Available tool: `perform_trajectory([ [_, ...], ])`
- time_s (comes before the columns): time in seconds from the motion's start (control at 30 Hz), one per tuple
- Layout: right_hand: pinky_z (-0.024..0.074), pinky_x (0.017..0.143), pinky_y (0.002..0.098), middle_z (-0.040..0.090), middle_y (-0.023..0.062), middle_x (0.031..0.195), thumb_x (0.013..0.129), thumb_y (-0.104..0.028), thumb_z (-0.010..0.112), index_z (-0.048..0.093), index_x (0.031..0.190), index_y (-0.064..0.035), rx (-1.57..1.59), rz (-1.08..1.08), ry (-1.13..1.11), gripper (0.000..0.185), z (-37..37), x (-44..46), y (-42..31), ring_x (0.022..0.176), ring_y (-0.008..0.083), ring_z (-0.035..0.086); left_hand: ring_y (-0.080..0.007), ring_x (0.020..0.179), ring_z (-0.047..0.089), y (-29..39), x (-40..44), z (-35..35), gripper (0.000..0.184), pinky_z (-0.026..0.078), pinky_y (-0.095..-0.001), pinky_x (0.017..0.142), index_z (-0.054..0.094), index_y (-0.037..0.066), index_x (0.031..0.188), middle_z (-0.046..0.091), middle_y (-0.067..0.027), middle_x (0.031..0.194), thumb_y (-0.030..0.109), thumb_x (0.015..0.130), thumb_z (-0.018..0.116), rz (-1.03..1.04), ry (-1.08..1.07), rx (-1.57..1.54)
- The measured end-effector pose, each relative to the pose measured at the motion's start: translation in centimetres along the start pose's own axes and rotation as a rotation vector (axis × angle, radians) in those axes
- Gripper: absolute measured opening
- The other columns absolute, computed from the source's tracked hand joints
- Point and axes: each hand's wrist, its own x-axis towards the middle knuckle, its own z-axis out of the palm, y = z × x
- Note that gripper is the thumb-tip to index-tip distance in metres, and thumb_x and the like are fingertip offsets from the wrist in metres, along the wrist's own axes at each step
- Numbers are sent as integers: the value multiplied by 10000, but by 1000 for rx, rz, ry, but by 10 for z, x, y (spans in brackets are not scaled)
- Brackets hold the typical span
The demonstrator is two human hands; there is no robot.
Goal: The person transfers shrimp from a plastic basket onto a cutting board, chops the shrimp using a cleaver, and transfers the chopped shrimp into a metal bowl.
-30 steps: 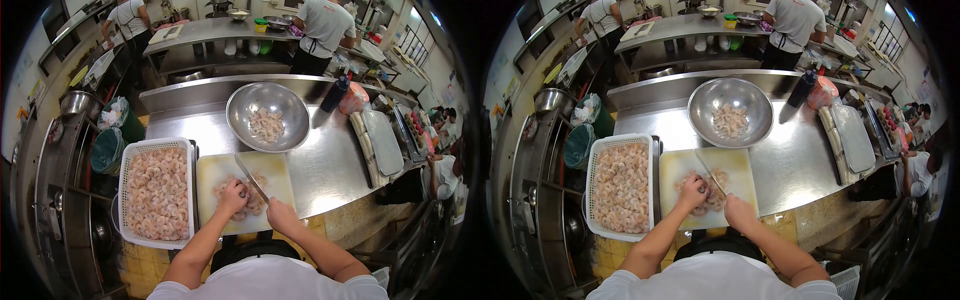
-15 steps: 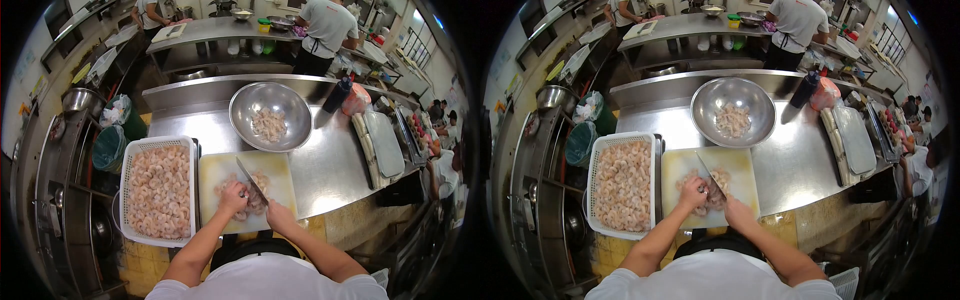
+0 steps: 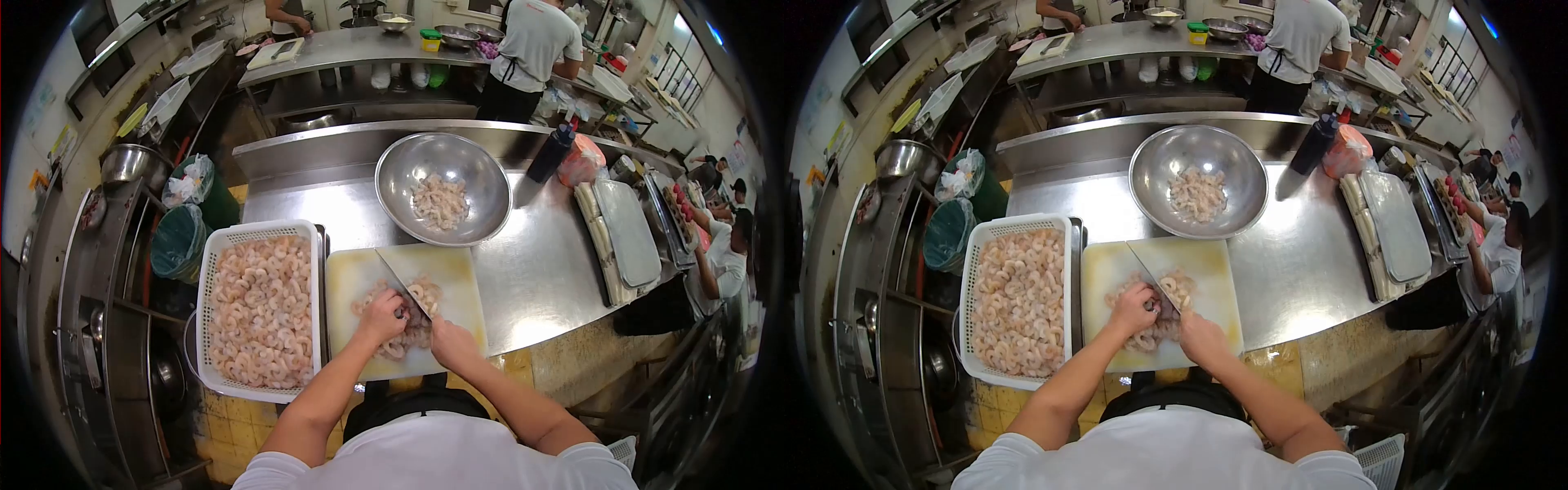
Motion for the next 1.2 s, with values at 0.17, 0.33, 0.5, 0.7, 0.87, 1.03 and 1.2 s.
perform_trajectory([
  [0.17,567,718,588,704,291,868,997,-133,532,562,1011,23,20,-12,-6,160,-33,-18,-14,802,487,710,-357,948,684,6,-5,-5,162,585,-445,812,683,46,870,677,-120,1004,91,741,769,-35,-4,-44],
  [0.33,578,712,582,716,273,884,983,-139,542,562,1076,19,-24,-3,-22,185,-47,-38,-28,800,467,730,-362,932,687,7,-2,-1,150,582,-441,799,672,44,858,670,-124,959,66,740,760,-26,91,-65],
  [0.5,560,754,598,705,294,849,1018,-179,521,560,1009,29,-21,2,8,212,5,2,4,819,506,702,-363,897,678,-2,-4,6,132,579,-442,795,675,47,851,681,-129,972,69,745,749,5,72,-26],
  [0.7,546,770,614,710,310,872,1004,-170,525,572,1021,26,42,67,-63,203,-49,-23,-17,837,514,701,-362,999,648,15,-12,-16,166,525,-463,942,710,66,915,693,-109,1022,135,770,749,-95,170,29],
  [0.87,540,768,620,706,314,863,1007,-182,525,563,1018,26,60,20,-8,212,-7,-4,2,831,527,691,-379,1176,582,15,-1,-17,308,442,-490,1060,716,45,1073,665,-160,1176,236,835,763,-256,213,347],
  [1.03,539,784,614,711,306,886,1002,-183,529,554,1039,27,64,83,-33,215,-52,-16,-17,855,526,688,-386,1240,542,3,-5,-18,436,396,-506,1116,708,7,1177,612,-203,1284,314,871,750,-388,-15,95],
  [1.2,555,796,597,720,289,909,1000,-172,531,564,1052,15,-1,51,-23,197,-17,9,4,862,502,706,-382,1260,537,7,2,-18,415,399,-510,1110,701,11,1196,617,-184,1291,306,907,738,-364,165,246],
])
